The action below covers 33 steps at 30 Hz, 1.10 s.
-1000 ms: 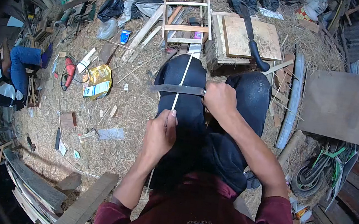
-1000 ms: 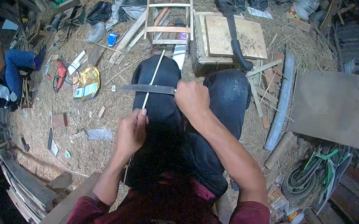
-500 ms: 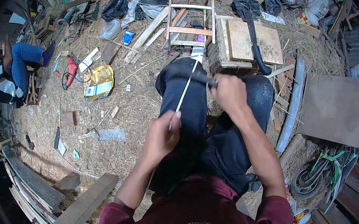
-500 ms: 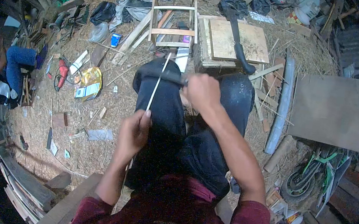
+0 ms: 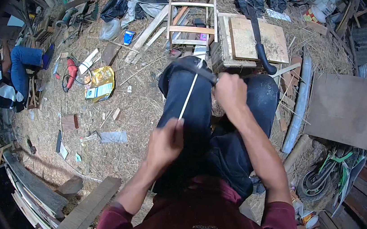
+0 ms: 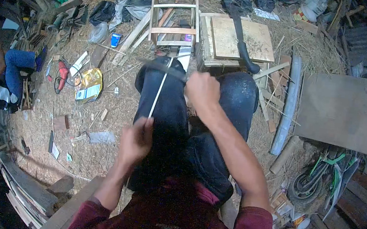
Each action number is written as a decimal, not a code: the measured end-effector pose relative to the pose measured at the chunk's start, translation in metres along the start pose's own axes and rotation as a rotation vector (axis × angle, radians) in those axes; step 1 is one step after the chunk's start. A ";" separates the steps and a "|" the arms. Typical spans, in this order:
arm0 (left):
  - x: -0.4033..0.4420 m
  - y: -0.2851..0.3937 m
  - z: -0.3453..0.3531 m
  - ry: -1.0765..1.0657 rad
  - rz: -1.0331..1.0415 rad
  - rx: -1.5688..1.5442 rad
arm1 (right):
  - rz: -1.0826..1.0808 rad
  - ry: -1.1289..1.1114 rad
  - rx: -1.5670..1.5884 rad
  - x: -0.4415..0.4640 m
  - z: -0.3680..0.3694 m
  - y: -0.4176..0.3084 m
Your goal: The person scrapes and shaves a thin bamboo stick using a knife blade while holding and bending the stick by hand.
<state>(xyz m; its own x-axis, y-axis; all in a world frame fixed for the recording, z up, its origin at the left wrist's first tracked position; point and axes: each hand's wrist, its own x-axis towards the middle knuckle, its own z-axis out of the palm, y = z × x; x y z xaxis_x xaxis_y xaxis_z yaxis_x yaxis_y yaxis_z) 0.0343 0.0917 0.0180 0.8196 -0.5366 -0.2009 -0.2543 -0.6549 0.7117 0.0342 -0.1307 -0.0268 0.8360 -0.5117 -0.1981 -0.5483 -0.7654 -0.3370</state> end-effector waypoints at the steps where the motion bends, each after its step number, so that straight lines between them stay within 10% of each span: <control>1: -0.012 -0.002 -0.001 -0.027 -0.020 -0.002 | 0.033 0.013 -0.023 0.009 -0.003 0.005; 14: 0.035 0.000 -0.001 -0.036 -0.046 -0.291 | -0.481 -0.036 -0.012 -0.022 0.018 0.010; 24: -0.023 -0.010 -0.002 -0.180 -0.165 -0.262 | 0.062 -0.045 -0.024 0.015 -0.008 0.014; 33: 0.014 -0.005 -0.007 -0.055 0.022 -0.286 | -0.396 0.003 -0.048 -0.009 0.005 0.012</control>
<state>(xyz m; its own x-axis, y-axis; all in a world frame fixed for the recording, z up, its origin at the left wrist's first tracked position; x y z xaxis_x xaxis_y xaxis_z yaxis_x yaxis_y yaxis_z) 0.0504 0.0915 0.0170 0.7847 -0.5819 -0.2137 -0.1104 -0.4704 0.8755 0.0201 -0.1329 -0.0331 0.9829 -0.1742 -0.0590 -0.1838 -0.9209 -0.3438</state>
